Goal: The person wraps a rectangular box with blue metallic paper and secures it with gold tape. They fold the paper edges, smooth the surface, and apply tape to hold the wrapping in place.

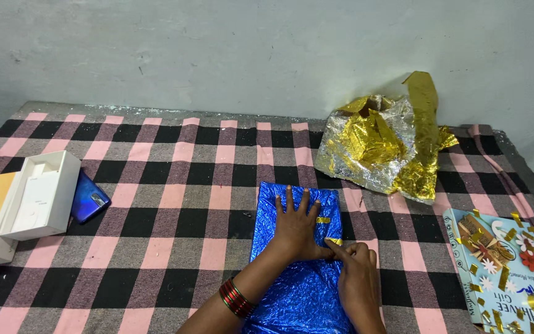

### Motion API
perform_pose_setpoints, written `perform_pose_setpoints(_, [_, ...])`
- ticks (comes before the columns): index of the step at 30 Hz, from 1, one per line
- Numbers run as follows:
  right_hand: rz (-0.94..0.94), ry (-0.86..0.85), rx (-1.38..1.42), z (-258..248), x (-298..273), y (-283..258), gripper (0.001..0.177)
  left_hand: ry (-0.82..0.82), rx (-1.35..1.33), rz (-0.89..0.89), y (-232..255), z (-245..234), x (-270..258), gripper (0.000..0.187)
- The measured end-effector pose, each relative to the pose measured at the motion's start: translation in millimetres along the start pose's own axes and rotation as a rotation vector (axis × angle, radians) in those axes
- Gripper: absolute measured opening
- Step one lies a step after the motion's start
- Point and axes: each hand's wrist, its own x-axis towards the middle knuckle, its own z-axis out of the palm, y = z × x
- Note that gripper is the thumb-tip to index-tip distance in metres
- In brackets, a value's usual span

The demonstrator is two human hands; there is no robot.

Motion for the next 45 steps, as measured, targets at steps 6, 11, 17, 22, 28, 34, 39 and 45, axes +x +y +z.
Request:
perform_pose_setpoints(6, [0.004, 0.061, 0.356, 15.1, 4.7, 28.7, 0.064, 0.008, -0.042, 0.004, 1.1, -3.6, -2.5, 0.142])
perform_pose_setpoints(11, [0.044, 0.159, 0.251, 5.1, 2.1, 28.7, 0.063, 0.004, -0.034, 0.006, 0.3, -2.6, -3.4, 0.143])
perform_pose_setpoints(17, [-0.002, 0.081, 0.000, -8.1, 0.1, -3.4, 0.050, 0.012, -0.016, 0.015, -0.9, 1.9, -0.2, 0.140])
perform_pose_setpoints(22, [-0.146, 0.101, 0.069, -11.7, 2.7, 2.1, 0.059, 0.051, -0.019, 0.010, -0.2, 2.1, -1.8, 0.138])
perform_pose_setpoints(28, [0.162, 0.056, 0.246, -5.2, 8.9, 36.5, 0.057, 0.045, -0.048, 0.007, -1.1, -0.9, -5.3, 0.142])
perform_pose_setpoints(34, [-0.089, 0.077, 0.356, 14.1, 47.3, 55.3, 0.043, 0.086, -0.057, 0.026, -2.5, -2.2, -5.0, 0.136])
perform_pose_setpoints(39, [-0.251, 0.091, 0.469, 34.1, 68.9, 48.3, 0.044, 0.164, -0.129, 0.009, -6.0, -3.9, 3.4, 0.103])
perform_pose_setpoints(45, [-0.235, 0.066, 0.597, 40.7, 72.0, 42.7, 0.043, 0.195, -0.051, -0.026, -15.6, -18.3, 32.0, 0.074])
